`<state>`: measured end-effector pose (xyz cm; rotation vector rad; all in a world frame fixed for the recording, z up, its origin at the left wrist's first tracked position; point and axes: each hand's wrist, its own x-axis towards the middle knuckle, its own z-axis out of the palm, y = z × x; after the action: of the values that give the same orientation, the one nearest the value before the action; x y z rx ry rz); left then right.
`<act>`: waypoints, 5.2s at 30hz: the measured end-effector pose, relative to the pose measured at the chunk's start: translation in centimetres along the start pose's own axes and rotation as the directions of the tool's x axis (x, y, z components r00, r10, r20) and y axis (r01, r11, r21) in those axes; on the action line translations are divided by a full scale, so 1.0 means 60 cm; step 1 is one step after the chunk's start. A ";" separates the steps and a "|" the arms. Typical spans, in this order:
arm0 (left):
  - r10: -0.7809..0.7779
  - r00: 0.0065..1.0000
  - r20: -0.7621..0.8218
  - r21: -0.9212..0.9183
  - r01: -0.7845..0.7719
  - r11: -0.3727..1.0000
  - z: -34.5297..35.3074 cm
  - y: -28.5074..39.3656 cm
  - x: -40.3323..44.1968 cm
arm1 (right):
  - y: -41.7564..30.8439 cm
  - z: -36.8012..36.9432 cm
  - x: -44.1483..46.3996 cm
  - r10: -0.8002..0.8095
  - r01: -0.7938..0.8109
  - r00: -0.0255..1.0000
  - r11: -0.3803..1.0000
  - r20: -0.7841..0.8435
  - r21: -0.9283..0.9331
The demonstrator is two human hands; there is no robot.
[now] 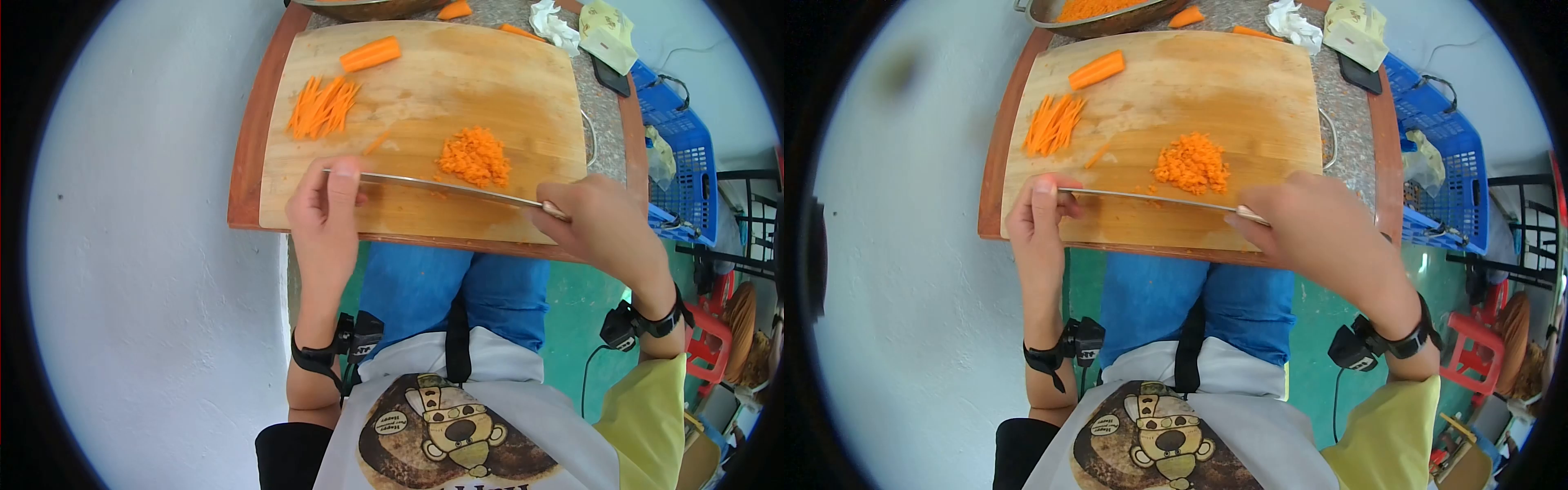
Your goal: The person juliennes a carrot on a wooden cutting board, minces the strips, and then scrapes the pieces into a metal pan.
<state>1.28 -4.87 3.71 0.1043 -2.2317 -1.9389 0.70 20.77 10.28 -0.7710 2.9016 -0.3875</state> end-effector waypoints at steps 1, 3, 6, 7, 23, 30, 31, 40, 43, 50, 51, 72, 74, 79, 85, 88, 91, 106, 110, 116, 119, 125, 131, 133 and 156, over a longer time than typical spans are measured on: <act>-0.007 1.000 -0.027 -0.001 0.007 1.000 -0.002 -0.002 0.002 | 0.000 0.006 0.002 0.005 -0.005 1.000 1.000 -0.007 -0.001; -0.001 0.999 -0.035 -0.009 0.000 1.000 -0.007 -0.002 0.007 | 0.002 0.016 0.005 -0.025 0.026 1.000 0.997 -0.019 0.069; 0.010 0.999 -0.045 -0.010 -0.011 1.000 -0.007 0.007 0.002 | 0.001 0.009 0.006 -0.034 0.039 0.998 0.994 -0.048 0.102; 0.012 0.999 -0.044 -0.004 -0.013 1.000 -0.005 0.010 -0.002 | 0.002 0.006 0.005 -0.039 0.044 0.998 0.994 -0.052 0.099; 0.043 0.998 -0.052 0.062 -0.039 0.997 -0.004 -0.004 -0.003 | -0.005 0.009 0.005 -0.016 0.016 1.000 1.000 -0.010 0.015; 0.043 0.996 -0.077 0.051 -0.039 0.998 -0.008 0.011 -0.008 | -0.005 0.012 0.004 -0.035 0.039 0.999 0.995 -0.038 0.095; 0.052 0.996 -0.073 0.091 -0.046 0.995 -0.007 0.012 -0.010 | -0.006 0.010 0.003 -0.038 0.042 0.999 0.995 -0.038 0.095; 0.053 0.997 -0.061 0.071 -0.048 0.996 -0.005 0.005 -0.011 | -0.010 0.002 0.002 -0.031 0.031 1.000 0.996 -0.004 0.080; 0.044 0.996 -0.080 0.058 -0.040 0.998 -0.004 0.001 -0.012 | -0.014 0.004 0.002 -0.011 0.010 1.000 0.999 0.027 0.046; 0.049 0.997 -0.057 0.058 -0.046 0.997 -0.001 0.009 0.001 | -0.010 0.009 0.002 -0.011 0.013 1.000 0.994 -0.022 0.107; 0.037 0.990 -0.136 -0.010 -0.039 0.999 0.012 0.027 -0.004 | -0.006 0.012 0.001 -0.042 0.052 0.996 0.990 -0.080 0.131; 0.324 0.942 0.085 0.537 -0.318 0.781 0.076 -0.015 -0.031 | -0.044 0.004 -0.050 0.327 -0.288 0.945 0.867 -0.028 0.406; 0.339 0.937 0.086 0.555 -0.327 0.765 0.065 -0.017 -0.029 | -0.041 0.000 -0.053 0.377 -0.324 0.924 0.864 -0.069 0.385; 0.182 0.974 -0.136 0.450 -0.103 0.887 0.023 0.001 -0.012 | 0.016 -0.013 -0.051 0.396 -0.329 0.886 0.903 -0.242 0.275; 0.164 0.985 -0.048 0.518 -0.116 0.848 -0.004 0.010 0.012 | 0.072 -0.021 -0.029 0.376 -0.364 0.918 0.925 -0.124 0.109; 0.120 0.992 -0.026 0.594 -0.082 0.800 -0.011 0.017 0.019 | 0.080 -0.021 -0.019 0.283 -0.261 0.954 0.946 -0.099 0.193; 0.096 0.995 0.023 0.655 -0.087 0.750 -0.016 0.010 0.031 | 0.087 -0.026 -0.020 0.183 -0.158 0.976 0.968 -0.117 0.196; 0.044 0.943 0.331 0.629 -0.255 0.734 0.017 -0.003 0.049 | 0.093 -0.041 -0.009 0.239 -0.219 0.970 0.936 -0.041 0.276; 0.131 0.901 0.413 0.582 -0.371 0.723 0.030 -0.004 0.016 | 0.104 -0.029 0.004 0.272 -0.281 0.959 0.943 0.074 0.180; 0.224 0.939 0.262 0.757 -0.344 0.556 0.033 -0.012 0.000 | 0.075 -0.034 -0.007 0.214 -0.189 0.973 0.956 -0.091 0.225; 0.294 0.932 0.213 0.825 -0.333 0.458 0.027 -0.014 0.002 | 0.054 -0.041 -0.019 0.281 -0.255 0.958 0.928 -0.063 0.271; 0.276 0.947 0.167 0.863 -0.275 0.423 0.002 -0.021 0.018 | 0.024 -0.039 -0.034 0.253 -0.251 0.966 0.892 0.044 0.375; 0.101 0.995 0.006 0.734 -0.073 0.675 -0.041 -0.015 0.041 | 0.026 -0.040 -0.034 0.088 -0.181 0.972 0.870 0.218 0.458; 0.096 0.994 -0.051 0.712 -0.031 0.701 -0.054 -0.016 0.046 | 0.024 -0.035 -0.031 0.028 -0.125 0.978 0.875 0.208 0.468; 0.354 0.791 0.499 0.613 -0.611 0.501 0.151 -0.001 -0.037 | 0.023 -0.020 -0.061 0.403 -0.342 0.914 0.691 0.053 0.637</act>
<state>1.80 4.30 2.25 -0.7177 -2.7095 -0.6577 3.02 24.02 11.22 -0.0423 2.5994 -1.2842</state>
